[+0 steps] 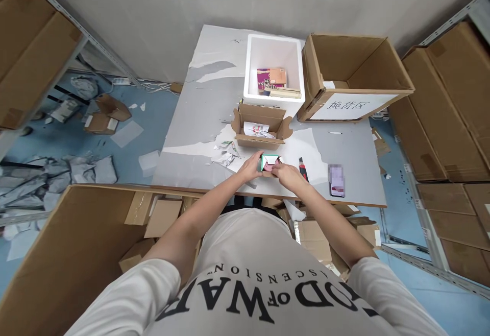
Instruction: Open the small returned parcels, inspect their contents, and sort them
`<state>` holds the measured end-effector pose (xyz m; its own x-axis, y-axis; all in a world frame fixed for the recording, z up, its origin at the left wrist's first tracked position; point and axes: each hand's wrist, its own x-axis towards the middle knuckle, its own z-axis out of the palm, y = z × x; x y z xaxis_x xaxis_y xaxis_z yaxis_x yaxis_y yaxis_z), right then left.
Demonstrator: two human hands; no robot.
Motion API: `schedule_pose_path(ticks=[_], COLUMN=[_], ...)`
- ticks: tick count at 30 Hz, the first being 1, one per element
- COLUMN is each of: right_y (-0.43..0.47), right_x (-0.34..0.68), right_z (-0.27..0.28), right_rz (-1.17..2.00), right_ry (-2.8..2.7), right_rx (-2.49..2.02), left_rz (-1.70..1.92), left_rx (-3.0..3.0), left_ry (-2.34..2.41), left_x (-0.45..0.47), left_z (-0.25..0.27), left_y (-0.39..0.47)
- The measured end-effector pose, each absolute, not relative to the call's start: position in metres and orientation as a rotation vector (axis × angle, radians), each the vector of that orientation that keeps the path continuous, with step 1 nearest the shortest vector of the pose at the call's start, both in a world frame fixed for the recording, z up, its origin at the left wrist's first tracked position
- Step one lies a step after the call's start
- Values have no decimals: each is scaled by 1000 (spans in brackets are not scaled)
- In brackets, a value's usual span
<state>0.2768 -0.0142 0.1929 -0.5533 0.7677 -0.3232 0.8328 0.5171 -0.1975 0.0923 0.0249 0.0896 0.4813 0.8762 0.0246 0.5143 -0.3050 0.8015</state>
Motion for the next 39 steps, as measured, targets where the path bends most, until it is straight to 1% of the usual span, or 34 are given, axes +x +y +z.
schedule_pose_path(ticks=[4,9,13,17,21,25,29,35,39], right_y=[-1,14,24,28,28,22,17,20,23], right_x=[278,285,285,281,277,271,260,235,228], right_z=[197,188,180,176,179,183,184,183,186], right_rz=[-544,-668,-742,-712,-667,-600,-498,-387,-367], right_ry=[2626,2644,2544,2518,2494,2445,2342,2136,2118], right_rx=[1490,1609,1653,1676,1709,1772,1831,1879,1849], left_rz=[624,633,463,277,220,330,488,605,647], left_rx=[2008,2307,2530,2613,2609,2474,2315,2186,2159], left_ry=[1124,998,929,974,1044,1135,1125,1101,1082], left_x=[87,84,84,87,95,100,99,99,101], left_z=[84,84,102,122,132,133,126,103,95], left_y=[21,20,23,27,29,28,26,24,24])
